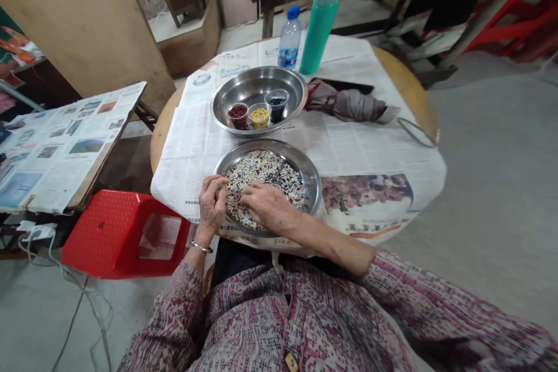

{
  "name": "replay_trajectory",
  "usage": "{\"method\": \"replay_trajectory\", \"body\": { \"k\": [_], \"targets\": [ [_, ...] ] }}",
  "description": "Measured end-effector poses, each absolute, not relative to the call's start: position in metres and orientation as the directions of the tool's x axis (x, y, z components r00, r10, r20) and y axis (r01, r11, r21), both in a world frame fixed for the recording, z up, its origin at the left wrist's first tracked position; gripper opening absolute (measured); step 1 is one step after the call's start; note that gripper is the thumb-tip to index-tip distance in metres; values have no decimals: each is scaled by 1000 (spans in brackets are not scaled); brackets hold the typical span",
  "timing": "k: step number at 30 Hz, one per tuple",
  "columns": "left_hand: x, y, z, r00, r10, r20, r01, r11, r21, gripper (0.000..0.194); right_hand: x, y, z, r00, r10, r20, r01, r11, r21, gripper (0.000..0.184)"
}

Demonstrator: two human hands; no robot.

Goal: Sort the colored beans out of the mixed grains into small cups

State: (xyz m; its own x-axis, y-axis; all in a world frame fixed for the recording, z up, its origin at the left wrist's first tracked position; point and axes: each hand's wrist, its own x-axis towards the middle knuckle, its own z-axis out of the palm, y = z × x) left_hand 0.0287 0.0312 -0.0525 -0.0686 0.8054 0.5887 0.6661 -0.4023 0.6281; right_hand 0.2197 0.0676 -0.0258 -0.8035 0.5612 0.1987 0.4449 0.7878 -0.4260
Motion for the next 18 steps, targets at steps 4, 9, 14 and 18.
{"method": "replay_trajectory", "body": {
  "k": [4, 9, 14, 18],
  "targets": [
    [28, 32, -53, -73, 801, 594, 667, -404, 626, 20, 229, 104, -27, -647, 735, 205, 611, 660, -438, 26],
    [28, 32, -53, -62, 795, 603, 673, -413, 614, 21, 222, 112, -26, -698, 693, 180, 580, 695, -424, 26],
    [28, 32, -54, -66, 802, 593, 677, -401, 617, 21, 235, 98, -25, -794, 607, 30, 520, 704, -483, 23],
    [28, 32, -55, -62, 798, 599, 671, -411, 617, 21, 256, 87, -19, -849, 529, 14, 408, 671, -619, 26]
  ]
}}
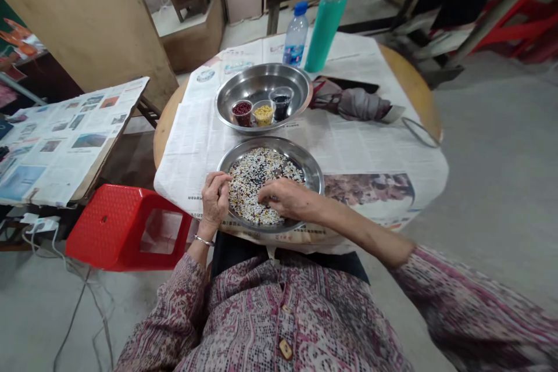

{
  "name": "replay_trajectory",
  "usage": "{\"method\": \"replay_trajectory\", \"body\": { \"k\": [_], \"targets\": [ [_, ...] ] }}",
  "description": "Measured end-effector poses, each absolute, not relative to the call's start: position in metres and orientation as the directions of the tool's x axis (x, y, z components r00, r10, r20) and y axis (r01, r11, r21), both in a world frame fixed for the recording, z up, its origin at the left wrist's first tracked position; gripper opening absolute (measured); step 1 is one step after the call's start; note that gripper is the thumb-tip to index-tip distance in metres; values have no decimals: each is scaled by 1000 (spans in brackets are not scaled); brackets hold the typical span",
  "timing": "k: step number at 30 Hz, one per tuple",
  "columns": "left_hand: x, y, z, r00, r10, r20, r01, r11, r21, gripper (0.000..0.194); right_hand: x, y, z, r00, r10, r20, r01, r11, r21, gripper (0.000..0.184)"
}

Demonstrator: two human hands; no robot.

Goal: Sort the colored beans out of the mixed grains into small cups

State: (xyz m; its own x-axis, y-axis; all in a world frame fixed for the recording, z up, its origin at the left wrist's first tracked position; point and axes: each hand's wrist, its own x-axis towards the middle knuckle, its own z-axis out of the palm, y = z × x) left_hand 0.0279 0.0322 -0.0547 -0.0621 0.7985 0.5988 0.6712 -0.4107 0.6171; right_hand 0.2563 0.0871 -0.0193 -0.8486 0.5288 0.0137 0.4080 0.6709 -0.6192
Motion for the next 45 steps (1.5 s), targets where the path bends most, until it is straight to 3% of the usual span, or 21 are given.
{"method": "replay_trajectory", "body": {
  "k": [3, 8, 16, 20, 24, 33, 40, 43, 45],
  "targets": [
    [28, 32, -54, -64, 800, 597, 672, -408, 618, 21, 259, 73, -17, -893, 449, 34, 326, 697, -638, 21],
    [29, 31, -52, -67, 804, 590, 676, -399, 620, 21, 237, 68, -25, -907, 399, 131, 286, 815, -505, 24],
    [28, 31, -52, -68, 806, 588, 666, -402, 629, 20, 201, 112, -26, -747, 614, 254, 548, 786, -287, 32],
    [28, 32, -53, -61, 800, 597, 655, -420, 628, 21, 193, 115, -29, -739, 626, 248, 588, 779, -217, 42],
    [27, 32, -53, -63, 794, 605, 644, -431, 633, 21, 208, 113, -34, -759, 608, 231, 584, 794, -171, 25],
    [27, 31, -49, -82, 798, 597, 645, -414, 642, 15, 264, 74, -39, -735, 599, 318, 539, 800, -261, 18],
    [30, 26, -47, -83, 820, 566, 668, -376, 642, 11, 277, 47, -42, -596, 641, 484, 529, 766, -365, 17],
    [32, 21, -32, -11, 867, 499, 800, -291, 524, 5, 285, 47, -47, -512, 636, 577, 580, 752, -313, 15],
    [35, 16, -15, 88, 920, 382, 902, -236, 360, 20, 290, 48, -51, -475, 630, 614, 607, 740, -290, 13]
  ]
}}
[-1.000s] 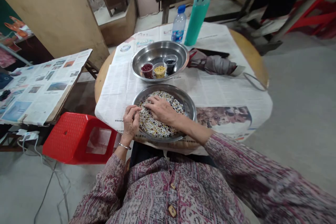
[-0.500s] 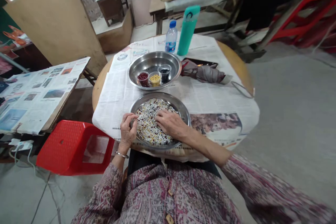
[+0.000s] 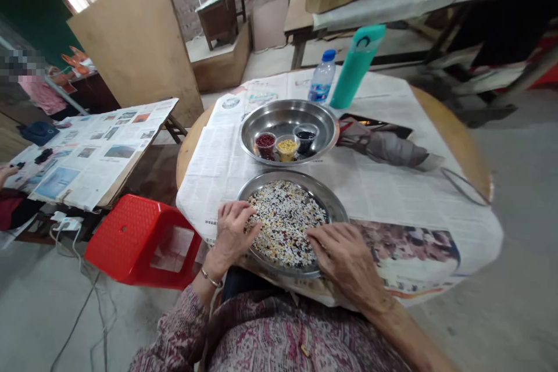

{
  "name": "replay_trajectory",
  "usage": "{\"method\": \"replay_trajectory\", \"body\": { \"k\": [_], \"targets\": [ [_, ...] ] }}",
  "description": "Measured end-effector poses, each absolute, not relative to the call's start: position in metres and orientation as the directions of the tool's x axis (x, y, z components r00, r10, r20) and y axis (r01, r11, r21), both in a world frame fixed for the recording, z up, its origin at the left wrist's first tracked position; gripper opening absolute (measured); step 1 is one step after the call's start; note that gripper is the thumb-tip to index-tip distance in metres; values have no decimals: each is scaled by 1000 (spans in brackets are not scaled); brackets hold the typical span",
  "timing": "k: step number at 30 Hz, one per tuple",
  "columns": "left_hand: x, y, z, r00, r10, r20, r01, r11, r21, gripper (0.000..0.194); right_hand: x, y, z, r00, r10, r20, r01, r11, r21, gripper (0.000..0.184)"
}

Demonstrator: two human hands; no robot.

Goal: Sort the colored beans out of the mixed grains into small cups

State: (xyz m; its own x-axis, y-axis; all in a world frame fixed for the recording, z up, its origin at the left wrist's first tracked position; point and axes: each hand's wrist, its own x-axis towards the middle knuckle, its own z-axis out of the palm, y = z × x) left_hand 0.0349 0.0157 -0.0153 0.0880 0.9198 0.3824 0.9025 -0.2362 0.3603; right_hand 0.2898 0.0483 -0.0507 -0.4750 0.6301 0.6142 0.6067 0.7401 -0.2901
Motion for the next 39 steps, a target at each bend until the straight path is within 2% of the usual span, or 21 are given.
{"method": "replay_trajectory", "body": {
  "k": [2, 5, 7, 10, 14, 17, 19, 22, 25, 28, 29, 30, 33, 35, 36, 39],
  "targets": [
    [38, 11, 3, 230, 953, 198, 938, -271, 217, 41, 292, 48, -54, -445, 638, 628, 626, 723, -292, 11],
    [45, 8, 20, 336, 941, -39, 938, -331, 99, 51, 291, 44, -60, -393, 655, 646, 632, 702, -329, 7],
    [51, 8, 23, 372, 919, -128, 927, -359, 109, 46, 290, 41, -65, -341, 673, 657, 625, 684, -376, 5],
    [64, 12, 16, 470, 862, -188, 876, -428, 223, 35, 288, 38, -73, -263, 696, 668, 621, 652, -435, 10],
    [88, 21, 3, 627, 766, -146, 759, -558, 336, 31, 289, 36, -84, -203, 717, 666, 603, 628, -492, 28],
    [103, 35, -2, 687, 718, -116, 713, -634, 301, 21, 289, 36, -89, -176, 748, 640, 607, 594, -528, 35],
    [107, 48, -2, 681, 725, -104, 723, -641, 257, 20, 289, 37, -89, -160, 773, 614, 616, 564, -550, 36],
    [101, 67, -2, 569, 817, -93, 815, -544, 199, 22, 287, 37, -89, -137, 798, 587, 617, 532, -580, 36],
    [83, 81, -5, 371, 924, -91, 918, -351, 184, 25, 286, 39, -89, -128, 807, 576, 610, 523, -596, 36],
    [66, 88, -8, 243, 969, 48, 941, -247, 230, 21, 286, 40, -90, -137, 813, 565, 603, 521, -604, 37],
    [64, 89, -10, 213, 972, 98, 944, -230, 235, 23, 286, 40, -90, -139, 816, 562, 603, 519, -605, 37],
    [63, 90, -11, 190, 973, 134, 948, -217, 232, 32, 286, 41, -90, -138, 817, 560, 604, 518, -606, 37],
    [72, 92, -15, 200, 971, 130, 954, -223, 198, 74, 287, 41, -91, -133, 816, 562, 603, 517, -607, 38],
    [85, 92, -17, 259, 961, 96, 945, -272, 181, 80, 288, 42, -92, -136, 814, 564, 601, 521, -606, 39],
    [92, 92, -17, 306, 949, 79, 932, -316, 178, 73, 288, 42, -92, -138, 813, 566, 601, 523, -604, 39],
    [106, 90, -17, 515, 857, 38, 838, -512, 188, 28, 289, 42, -93, -146, 811, 566, 607, 525, -597, 39]
  ]
}}
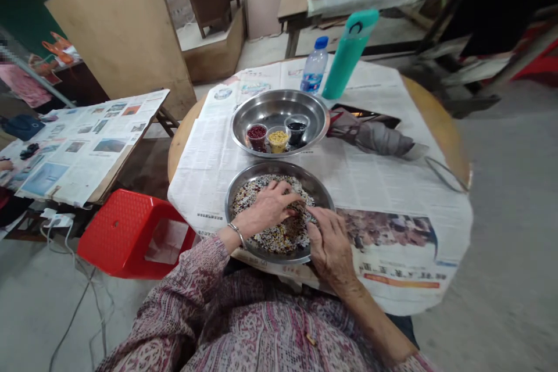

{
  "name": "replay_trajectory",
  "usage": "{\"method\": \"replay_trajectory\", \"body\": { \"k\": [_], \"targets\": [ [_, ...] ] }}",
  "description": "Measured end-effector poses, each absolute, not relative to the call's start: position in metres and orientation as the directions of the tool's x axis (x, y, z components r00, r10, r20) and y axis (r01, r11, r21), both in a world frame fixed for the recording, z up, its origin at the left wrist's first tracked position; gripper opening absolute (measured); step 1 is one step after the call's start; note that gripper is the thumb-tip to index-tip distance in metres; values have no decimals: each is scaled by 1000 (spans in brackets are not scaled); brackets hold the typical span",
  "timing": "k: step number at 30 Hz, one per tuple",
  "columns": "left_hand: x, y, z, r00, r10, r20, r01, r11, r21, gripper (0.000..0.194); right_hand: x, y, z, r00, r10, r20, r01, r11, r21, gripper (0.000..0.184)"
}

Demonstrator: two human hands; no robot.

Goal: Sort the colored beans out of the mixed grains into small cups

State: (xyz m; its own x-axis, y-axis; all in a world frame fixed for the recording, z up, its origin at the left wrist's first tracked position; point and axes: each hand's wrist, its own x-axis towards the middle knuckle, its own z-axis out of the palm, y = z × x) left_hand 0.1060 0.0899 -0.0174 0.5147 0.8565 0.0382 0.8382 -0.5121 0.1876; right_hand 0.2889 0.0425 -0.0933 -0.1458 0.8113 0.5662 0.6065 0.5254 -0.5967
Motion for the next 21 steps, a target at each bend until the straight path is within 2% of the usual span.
{"method": "replay_trajectory", "body": {
  "k": [1, 3, 6, 8, 10, 11, 14, 15, 16, 18, 21],
  "targets": [
    [107, 89, -17, 562, 827, 32, 810, -557, 185, 21, 289, 43, -94, -147, 811, 566, 608, 525, -595, 39],
    [104, 89, -15, 572, 820, 19, 808, -567, 161, 26, 289, 43, -94, -150, 808, 570, 609, 530, -590, 38],
    [87, 89, -10, 436, 900, 11, 892, -434, 122, 27, 288, 43, -92, -147, 799, 583, 610, 537, -583, 37],
    [75, 88, -6, 328, 942, 74, 933, -336, 130, 29, 287, 43, -91, -140, 803, 580, 612, 530, -587, 36],
    [69, 83, -3, 262, 956, 128, 945, -281, 166, 20, 286, 43, -90, -132, 811, 570, 618, 517, -592, 36],
    [68, 79, -3, 267, 955, 128, 940, -287, 186, 21, 286, 43, -89, -131, 814, 566, 621, 512, -593, 36],
    [79, 68, -6, 373, 927, 41, 902, -373, 217, 52, 286, 42, -88, -128, 814, 567, 623, 511, -592, 37],
    [85, 65, -8, 407, 913, 9, 891, -399, 218, 54, 286, 42, -89, -127, 814, 567, 622, 511, -593, 37],
    [92, 64, -12, 433, 901, -14, 881, -420, 219, 47, 286, 42, -89, -127, 814, 566, 621, 511, -595, 37],
    [105, 66, -18, 467, 884, -26, 861, -448, 242, 23, 287, 43, -89, -133, 815, 564, 618, 513, -595, 38],
    [119, 80, -24, 516, 856, -21, 826, -492, 274, 28, 287, 44, -90, -139, 813, 565, 620, 516, -590, 38]
  ]
}}
